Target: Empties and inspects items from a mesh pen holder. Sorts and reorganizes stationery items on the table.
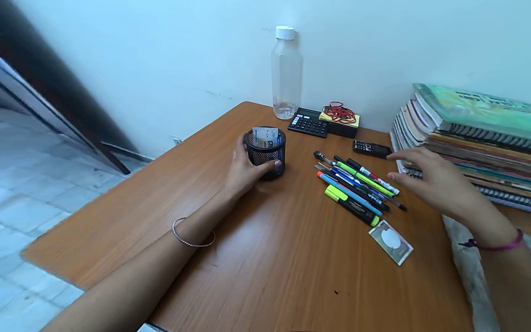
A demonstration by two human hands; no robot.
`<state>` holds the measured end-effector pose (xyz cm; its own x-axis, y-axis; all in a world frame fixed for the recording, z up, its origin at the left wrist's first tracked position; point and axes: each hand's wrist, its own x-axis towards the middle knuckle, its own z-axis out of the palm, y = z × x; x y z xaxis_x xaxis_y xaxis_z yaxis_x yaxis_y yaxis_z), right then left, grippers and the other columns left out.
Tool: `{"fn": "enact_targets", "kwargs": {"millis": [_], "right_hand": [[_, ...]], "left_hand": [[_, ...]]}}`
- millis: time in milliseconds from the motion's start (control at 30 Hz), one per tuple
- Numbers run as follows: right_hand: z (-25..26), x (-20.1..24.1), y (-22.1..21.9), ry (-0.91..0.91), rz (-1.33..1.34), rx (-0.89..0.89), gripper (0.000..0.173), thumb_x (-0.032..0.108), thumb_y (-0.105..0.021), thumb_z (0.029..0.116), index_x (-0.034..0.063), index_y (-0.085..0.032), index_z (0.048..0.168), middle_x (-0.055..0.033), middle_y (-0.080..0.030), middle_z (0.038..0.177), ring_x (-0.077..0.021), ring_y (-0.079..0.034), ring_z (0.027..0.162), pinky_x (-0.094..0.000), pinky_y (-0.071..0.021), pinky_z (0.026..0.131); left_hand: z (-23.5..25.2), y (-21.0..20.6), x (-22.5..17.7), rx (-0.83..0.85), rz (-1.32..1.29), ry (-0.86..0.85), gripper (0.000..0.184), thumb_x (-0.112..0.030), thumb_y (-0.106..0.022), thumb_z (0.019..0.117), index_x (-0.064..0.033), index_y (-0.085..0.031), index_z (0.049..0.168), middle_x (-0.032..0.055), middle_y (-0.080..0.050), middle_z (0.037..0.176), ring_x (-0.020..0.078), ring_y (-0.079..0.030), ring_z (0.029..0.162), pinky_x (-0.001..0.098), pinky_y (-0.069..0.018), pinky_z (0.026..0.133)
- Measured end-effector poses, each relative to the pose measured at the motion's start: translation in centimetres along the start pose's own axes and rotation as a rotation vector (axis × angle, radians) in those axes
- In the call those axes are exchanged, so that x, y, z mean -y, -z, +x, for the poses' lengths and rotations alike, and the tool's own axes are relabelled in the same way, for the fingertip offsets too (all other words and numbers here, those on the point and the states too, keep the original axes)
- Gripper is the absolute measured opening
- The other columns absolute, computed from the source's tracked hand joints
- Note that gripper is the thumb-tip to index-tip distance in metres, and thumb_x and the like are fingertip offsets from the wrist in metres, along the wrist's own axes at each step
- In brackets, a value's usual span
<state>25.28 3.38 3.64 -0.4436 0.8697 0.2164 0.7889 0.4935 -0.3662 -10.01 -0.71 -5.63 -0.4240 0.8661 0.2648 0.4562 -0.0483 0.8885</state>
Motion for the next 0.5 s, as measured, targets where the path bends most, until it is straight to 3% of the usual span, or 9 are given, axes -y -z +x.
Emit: {"fn": "enact_targets", "kwargs": {"millis": [67,133,200,267,367,500], "right_hand": [[-0.4,0.5,0.0,0.001,0.027,0.063,0.020,0.014,-0.067,0.0997,0.0033,-0.071,0.116,-0.0161,-0.071,0.112,-0.0329,-0.068,0.103,-0.0565,-0.0527,0.089],[-0.7,1.6,-0.7,0.005,0.079,0.167,0.014,0.013,-0.066,0.1000,0.0044,-0.074,0.107,-0.0116,-0.073,0.097,-0.0260,-0.070,0.088,-0.0500,-0.0551,0.080],[-1.0,2.9,-2.6,-0.016,0.061,0.303,0.018,0.019,-0.067,0.1003,0.0050,-0.075,0.108,-0.0123,-0.074,0.100,-0.0276,-0.070,0.091,-0.0516,-0.0550,0.083],[-1.5,4.4,-4.8,-0.075,-0.048,0.369,0.029,0.026,-0.065,0.1011,0.0040,-0.071,0.119,-0.0165,-0.069,0.115,-0.0338,-0.067,0.105,-0.0554,-0.0517,0.090],[-2.6,5.5,-7.6,-0.093,-0.181,0.241,0.037,0.029,-0.065,0.1010,-0.0007,-0.068,0.123,-0.0207,-0.065,0.122,-0.0393,-0.062,0.115,-0.0540,-0.0500,0.094],[-4.0,5.2,-9.3,-0.055,-0.230,0.074,0.039,0.027,-0.069,0.0977,-0.0053,-0.069,0.119,-0.0240,-0.066,0.114,-0.0425,-0.063,0.111,-0.0543,-0.0515,0.090]], "left_hand": [[-0.6,0.3,-0.9,-0.122,0.064,-0.171,0.112,-0.027,-0.086,0.0788,0.0037,-0.015,0.159,0.0354,-0.025,0.158,0.0482,-0.035,0.142,0.0611,-0.0346,0.112],[-1.2,0.6,-2.0,-0.235,0.106,-0.343,0.100,-0.031,-0.078,0.0860,0.0083,-0.018,0.156,0.0364,-0.027,0.157,0.0476,-0.036,0.142,0.0582,-0.0357,0.111],[-2.0,0.4,-2.6,-0.278,0.125,-0.474,0.081,-0.029,-0.066,0.0950,0.0098,-0.024,0.153,0.0350,-0.035,0.153,0.0414,-0.042,0.139,0.0514,-0.0398,0.109],[-3.1,-0.3,-3.0,-0.217,0.120,-0.568,0.067,-0.022,-0.059,0.0987,0.0126,-0.030,0.148,0.0348,-0.043,0.146,0.0381,-0.049,0.133,0.0478,-0.0436,0.107],[-4.1,-1.2,-3.1,-0.027,0.147,-0.699,0.053,-0.018,-0.058,0.0983,0.0099,-0.043,0.141,0.0269,-0.060,0.129,0.0310,-0.063,0.116,0.0443,-0.0522,0.097],[-5.1,-2.0,-3.1,0.279,0.111,-0.697,0.040,-0.013,-0.056,0.0994,0.0047,-0.054,0.135,0.0152,-0.068,0.116,0.0194,-0.069,0.101,0.0350,-0.0578,0.089]]}}
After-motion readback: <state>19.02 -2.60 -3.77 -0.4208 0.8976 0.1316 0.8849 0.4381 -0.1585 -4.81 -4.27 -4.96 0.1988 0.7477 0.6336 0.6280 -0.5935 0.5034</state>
